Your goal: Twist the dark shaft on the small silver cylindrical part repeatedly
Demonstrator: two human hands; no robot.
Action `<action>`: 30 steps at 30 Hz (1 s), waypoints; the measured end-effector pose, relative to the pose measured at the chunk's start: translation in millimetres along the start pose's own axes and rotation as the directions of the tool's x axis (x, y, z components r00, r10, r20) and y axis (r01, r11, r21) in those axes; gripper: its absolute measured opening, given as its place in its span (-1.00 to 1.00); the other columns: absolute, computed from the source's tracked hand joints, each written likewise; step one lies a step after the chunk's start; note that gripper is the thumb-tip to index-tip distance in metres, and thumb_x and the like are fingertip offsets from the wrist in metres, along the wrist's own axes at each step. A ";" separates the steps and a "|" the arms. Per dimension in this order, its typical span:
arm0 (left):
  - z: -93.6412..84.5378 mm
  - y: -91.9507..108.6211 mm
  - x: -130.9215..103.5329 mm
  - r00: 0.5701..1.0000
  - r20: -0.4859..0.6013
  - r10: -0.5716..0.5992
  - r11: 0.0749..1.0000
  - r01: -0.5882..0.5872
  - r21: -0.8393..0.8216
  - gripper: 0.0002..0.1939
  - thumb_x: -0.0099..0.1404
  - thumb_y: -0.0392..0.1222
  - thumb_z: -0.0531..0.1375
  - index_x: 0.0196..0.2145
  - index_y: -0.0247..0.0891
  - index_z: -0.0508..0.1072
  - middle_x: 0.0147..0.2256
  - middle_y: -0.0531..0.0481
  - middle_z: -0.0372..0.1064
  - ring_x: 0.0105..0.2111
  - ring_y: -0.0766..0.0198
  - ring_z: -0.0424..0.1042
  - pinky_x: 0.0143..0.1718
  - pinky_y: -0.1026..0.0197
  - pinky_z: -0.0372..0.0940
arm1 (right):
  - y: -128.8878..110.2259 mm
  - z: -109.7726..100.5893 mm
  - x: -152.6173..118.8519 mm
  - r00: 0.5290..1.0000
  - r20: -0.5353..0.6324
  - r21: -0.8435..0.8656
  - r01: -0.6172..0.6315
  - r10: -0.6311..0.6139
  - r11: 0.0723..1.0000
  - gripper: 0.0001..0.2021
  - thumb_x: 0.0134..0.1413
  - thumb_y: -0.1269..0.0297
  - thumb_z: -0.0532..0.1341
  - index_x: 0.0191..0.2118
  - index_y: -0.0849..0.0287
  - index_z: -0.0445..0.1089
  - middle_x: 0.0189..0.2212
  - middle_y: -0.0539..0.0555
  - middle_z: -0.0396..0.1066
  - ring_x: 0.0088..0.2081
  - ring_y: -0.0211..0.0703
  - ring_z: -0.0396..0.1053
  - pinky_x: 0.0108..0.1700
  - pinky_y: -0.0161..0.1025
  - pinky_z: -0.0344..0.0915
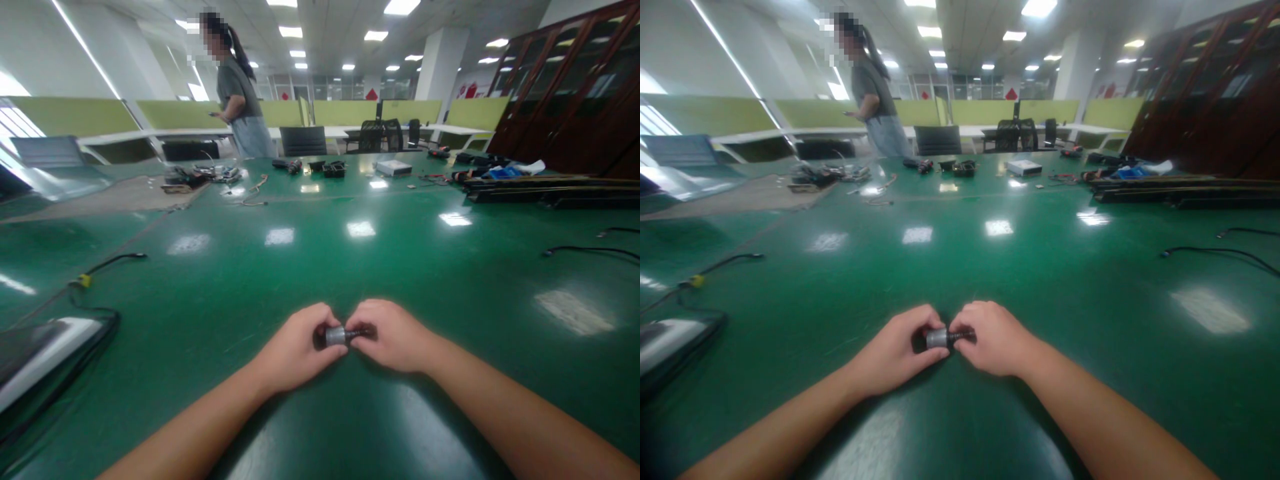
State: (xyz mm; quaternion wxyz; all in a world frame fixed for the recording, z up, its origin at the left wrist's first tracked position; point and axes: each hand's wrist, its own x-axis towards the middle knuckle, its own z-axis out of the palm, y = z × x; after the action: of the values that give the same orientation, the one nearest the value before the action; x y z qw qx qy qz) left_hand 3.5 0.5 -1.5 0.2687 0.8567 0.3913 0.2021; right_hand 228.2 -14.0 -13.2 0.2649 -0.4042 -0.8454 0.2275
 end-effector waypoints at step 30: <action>-2.3 2.1 -0.7 0.999 0.015 -0.036 0.999 0.036 -0.003 -0.82 0.20 -0.16 0.34 -0.27 -0.23 0.44 -0.33 0.02 0.43 -0.33 0.20 0.40 -0.31 0.22 0.23 | -3.1 -10.7 -1.5 0.998 0.052 0.006 -0.029 0.029 1.000 -0.87 0.06 0.45 0.31 -0.24 0.16 0.54 -0.38 0.02 0.47 -0.33 -0.20 0.37 -0.27 -0.29 0.23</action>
State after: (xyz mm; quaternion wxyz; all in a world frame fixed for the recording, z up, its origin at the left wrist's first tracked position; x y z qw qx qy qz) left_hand 3.0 -0.5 1.5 0.2764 0.8505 0.4046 0.1914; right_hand 234.0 -15.2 -3.7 0.2408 -0.4096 -0.8452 0.2445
